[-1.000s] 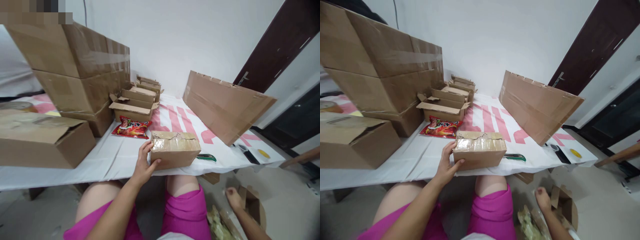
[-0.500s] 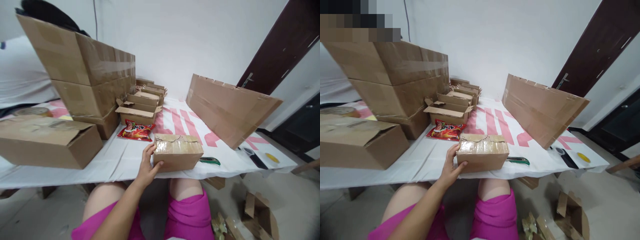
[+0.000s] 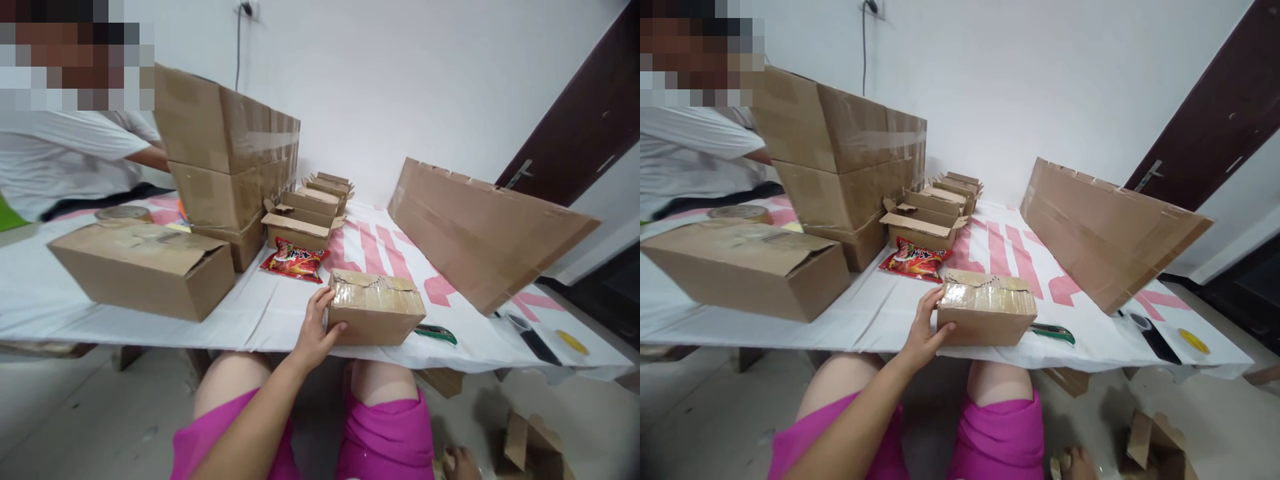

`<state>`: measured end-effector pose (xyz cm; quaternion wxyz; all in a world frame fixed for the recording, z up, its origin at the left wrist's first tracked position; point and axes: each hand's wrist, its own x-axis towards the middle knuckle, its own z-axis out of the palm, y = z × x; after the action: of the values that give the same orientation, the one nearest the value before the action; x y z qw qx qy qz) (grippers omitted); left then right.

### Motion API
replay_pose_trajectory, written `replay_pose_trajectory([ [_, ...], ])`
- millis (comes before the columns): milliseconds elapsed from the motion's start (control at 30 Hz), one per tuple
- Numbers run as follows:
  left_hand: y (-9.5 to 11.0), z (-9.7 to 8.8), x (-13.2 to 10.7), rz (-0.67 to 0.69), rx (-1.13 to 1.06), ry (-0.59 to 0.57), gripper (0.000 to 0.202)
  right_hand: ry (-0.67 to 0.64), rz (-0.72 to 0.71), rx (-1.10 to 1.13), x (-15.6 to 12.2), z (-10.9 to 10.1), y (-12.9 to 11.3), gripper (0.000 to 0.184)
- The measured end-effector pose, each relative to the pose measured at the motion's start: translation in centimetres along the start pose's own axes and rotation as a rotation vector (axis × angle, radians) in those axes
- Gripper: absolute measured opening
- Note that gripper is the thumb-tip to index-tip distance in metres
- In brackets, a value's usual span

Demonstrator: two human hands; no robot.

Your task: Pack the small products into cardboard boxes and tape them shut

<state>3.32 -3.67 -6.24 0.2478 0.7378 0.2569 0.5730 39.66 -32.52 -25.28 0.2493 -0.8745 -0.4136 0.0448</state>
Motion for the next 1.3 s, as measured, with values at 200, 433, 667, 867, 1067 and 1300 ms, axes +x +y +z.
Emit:
replay_pose_trajectory([
  [200, 0.0, 0.1, -0.4, -0.070, -0.036, 0.015, 0.071, 0.088, 0.054, 0.199, 4.7, -2.7, -4.8, 0.030],
  [433, 0.1, -0.2, -0.4, -0.061, -0.008, 0.057, 0.069, 0.349, -0.201, 0.376, 8.9, -8.2, -15.9, 0.048],
  [667, 0.2, -0.3, -0.2, -0.067, -0.007, 0.023, 0.060, 0.241, -0.426, 0.538, 11.7, -10.3, -25.2, 0.055],
  [867, 0.6, -0.5, -0.2, -0.024, -0.033, 0.059, 0.055, 0.051, -0.477, 0.584, 12.3, -10.5, -28.0, 0.047],
  [1067, 0.5, -0.6, -0.1, -0.020, -0.066, 0.094, 0.047, 0.089, -0.508, 0.713, 10.1, -11.4, -29.3, 0.041],
  [1300, 0.8, -0.4, -0.1, -0.003, -0.071, 0.078, 0.054, 0.102, -0.706, 0.694, 8.2, -12.9, -29.9, 0.039],
])
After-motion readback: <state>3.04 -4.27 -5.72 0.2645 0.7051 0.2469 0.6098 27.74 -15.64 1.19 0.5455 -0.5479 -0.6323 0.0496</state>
